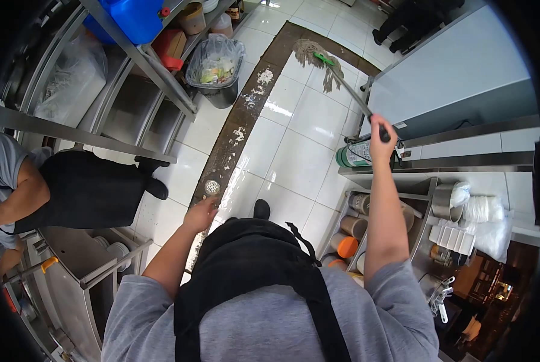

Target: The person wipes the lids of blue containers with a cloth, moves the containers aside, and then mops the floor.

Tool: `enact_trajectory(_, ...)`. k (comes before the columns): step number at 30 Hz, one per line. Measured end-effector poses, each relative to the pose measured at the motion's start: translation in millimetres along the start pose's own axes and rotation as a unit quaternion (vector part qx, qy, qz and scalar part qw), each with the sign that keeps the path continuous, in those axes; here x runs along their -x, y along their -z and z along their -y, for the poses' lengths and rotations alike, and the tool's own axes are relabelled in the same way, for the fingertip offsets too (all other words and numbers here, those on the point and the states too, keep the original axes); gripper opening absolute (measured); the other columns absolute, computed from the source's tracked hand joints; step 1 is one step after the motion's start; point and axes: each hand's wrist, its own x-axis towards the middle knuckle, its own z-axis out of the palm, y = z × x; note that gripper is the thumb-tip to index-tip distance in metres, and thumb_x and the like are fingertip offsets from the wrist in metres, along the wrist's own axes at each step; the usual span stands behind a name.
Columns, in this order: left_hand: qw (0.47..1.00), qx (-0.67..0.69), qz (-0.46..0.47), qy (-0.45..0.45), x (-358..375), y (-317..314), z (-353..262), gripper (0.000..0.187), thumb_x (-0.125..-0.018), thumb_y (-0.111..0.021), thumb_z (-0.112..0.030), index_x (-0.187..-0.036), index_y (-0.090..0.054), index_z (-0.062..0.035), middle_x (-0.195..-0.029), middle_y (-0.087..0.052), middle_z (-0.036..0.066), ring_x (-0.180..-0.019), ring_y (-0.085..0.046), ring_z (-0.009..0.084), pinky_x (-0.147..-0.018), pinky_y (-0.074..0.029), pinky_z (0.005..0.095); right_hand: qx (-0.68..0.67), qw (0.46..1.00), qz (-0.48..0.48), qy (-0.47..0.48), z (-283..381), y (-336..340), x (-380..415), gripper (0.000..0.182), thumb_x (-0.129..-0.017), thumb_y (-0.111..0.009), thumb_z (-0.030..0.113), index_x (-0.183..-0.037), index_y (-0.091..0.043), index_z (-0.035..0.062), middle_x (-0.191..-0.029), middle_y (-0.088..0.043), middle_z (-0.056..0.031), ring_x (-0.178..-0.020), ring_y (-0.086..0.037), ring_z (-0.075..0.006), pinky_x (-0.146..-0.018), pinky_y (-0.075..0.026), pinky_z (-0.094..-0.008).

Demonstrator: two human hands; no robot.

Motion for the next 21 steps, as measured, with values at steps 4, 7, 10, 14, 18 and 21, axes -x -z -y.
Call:
enact_trajectory(4,0.993,0.03,0.073,0.093,39.4,-22.6,87.0,0.05,-0.089,-0.061,-0.03,-0.135,-0.046,-0.0142,-0.119,-0.061,0.016,-0.109,-0.059,0.0322,-0.089,-0.049,0.0418,-0.02,0.999,0.033,0.015,44.4,62.1,83.9,0.006,-0.09,-0.057,-0.001,-0.087,-0.063,-0.0038,-0.1,-0.067,-0.012,-0.104,-0.061,-0.022,-0.096,-0.043,-0.0344)
enact_trajectory(7,0.984,-0.08,0.146,0.058,44.6,-44.3,128.9,0.063,-0.087,-0.063,-0.039,-0.137,-0.042,-0.0073,-0.124,-0.056,0.023,-0.114,-0.056,0.0358,-0.096,-0.045,0.0427,-0.05,0.998,0.039,0.006,82.7,114.8,157.8,0.007,-0.089,-0.055,-0.003,-0.084,-0.06,-0.0023,-0.098,-0.066,-0.0106,-0.108,-0.06,-0.0261,-0.1,-0.04,-0.0389)
enact_trajectory(10,0.971,-0.15,0.177,-0.048,29.8,-19.5,46.5,0.062,-0.087,-0.063,-0.036,-0.136,-0.041,-0.0045,-0.126,-0.056,0.022,-0.115,-0.055,0.0377,-0.096,-0.045,0.045,-0.026,0.998,0.033,-0.038,166.0,150.6,237.8,0.007,-0.087,-0.057,0.002,-0.082,-0.059,-0.0018,-0.097,-0.065,-0.0112,-0.108,-0.059,-0.0298,-0.101,-0.039,-0.0444)
enact_trajectory(14,0.94,-0.128,0.13,-0.289,0.5,-33.1,-80.6,0.062,-0.086,-0.065,-0.035,-0.139,-0.04,-0.0135,-0.126,-0.051,0.02,-0.112,-0.054,0.0388,-0.094,-0.046,0.0453,0.015,0.997,0.052,-0.053,310.2,192.2,319.1,0.01,-0.08,-0.063,0.008,-0.078,-0.059,-0.0008,-0.085,-0.065,-0.0136,-0.096,-0.063,-0.0334,-0.097,-0.042,-0.05)
enact_trajectory(18,0.884,-0.027,0.033,-0.465,15.2,-72.5,-193.6,0.078,-0.075,-0.076,-0.033,-0.141,-0.038,-0.0162,-0.136,-0.042,0.016,-0.123,-0.044,0.0345,-0.101,-0.038,0.0463,0.003,0.995,-0.057,-0.077,438.9,244.1,384.7,0.024,-0.074,-0.069,0.022,-0.068,-0.054,0.0043,-0.065,-0.059,-0.0094,-0.076,-0.063,-0.0305,-0.09,-0.046,-0.0507)
enact_trajectory(21,0.778,0.014,0.05,-0.626,53.1,-132.7,-242.0,0.082,-0.067,-0.08,-0.036,-0.138,-0.043,-0.0178,-0.135,-0.046,0.012,-0.125,-0.043,0.0306,-0.1,-0.034,0.0496,-0.1,0.983,-0.111,-0.11,516.1,298.8,428.7,0.024,-0.074,-0.071,0.024,-0.067,-0.056,0.0069,-0.063,-0.059,-0.0056,-0.071,-0.063,-0.0256,-0.095,-0.043,-0.0482)
